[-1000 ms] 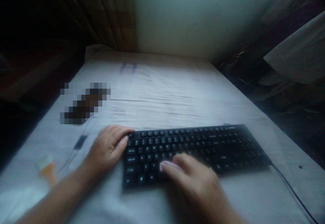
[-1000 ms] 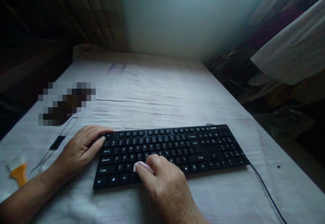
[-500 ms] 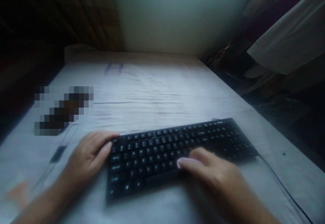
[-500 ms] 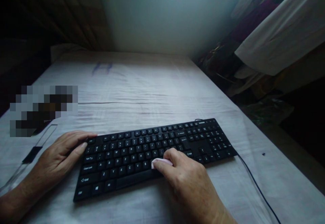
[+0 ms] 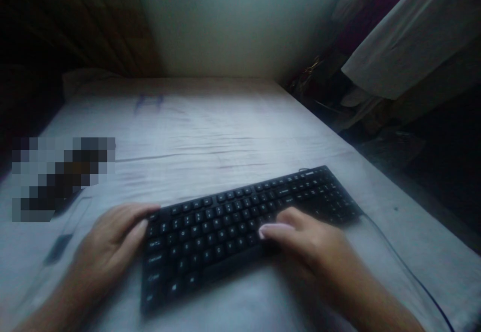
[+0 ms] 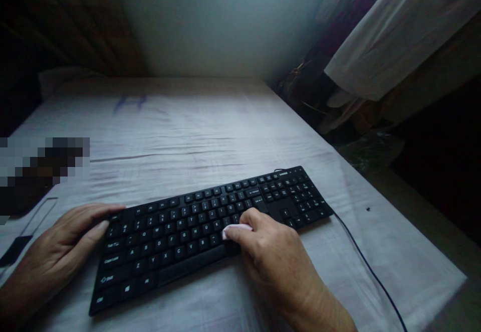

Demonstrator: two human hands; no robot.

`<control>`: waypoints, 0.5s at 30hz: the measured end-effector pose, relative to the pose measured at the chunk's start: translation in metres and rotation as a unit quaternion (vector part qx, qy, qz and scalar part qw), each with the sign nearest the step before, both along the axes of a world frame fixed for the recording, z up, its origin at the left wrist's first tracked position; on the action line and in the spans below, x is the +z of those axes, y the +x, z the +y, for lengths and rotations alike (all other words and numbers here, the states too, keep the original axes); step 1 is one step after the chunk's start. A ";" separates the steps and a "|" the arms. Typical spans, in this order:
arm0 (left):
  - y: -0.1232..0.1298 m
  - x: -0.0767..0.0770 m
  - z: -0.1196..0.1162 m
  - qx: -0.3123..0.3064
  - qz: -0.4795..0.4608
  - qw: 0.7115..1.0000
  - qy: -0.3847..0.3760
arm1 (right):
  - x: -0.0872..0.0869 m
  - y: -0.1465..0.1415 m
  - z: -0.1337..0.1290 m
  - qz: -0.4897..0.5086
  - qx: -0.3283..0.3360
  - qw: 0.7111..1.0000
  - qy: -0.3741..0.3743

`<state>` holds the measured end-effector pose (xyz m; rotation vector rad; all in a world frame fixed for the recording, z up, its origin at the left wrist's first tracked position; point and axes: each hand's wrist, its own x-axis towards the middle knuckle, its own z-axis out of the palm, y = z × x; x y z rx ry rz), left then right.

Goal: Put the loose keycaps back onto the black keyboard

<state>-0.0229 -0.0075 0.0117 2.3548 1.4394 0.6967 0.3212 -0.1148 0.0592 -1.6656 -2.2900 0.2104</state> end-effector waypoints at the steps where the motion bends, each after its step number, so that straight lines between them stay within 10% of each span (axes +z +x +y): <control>1: 0.000 -0.001 0.000 0.006 0.000 1.000 0.000 | 0.001 0.007 -0.001 -0.001 -0.009 1.000 -0.004; 15: -0.016 -0.022 0.002 0.000 -0.009 1.000 -0.024 | 0.000 -0.005 -0.001 0.024 -0.013 0.999 -0.031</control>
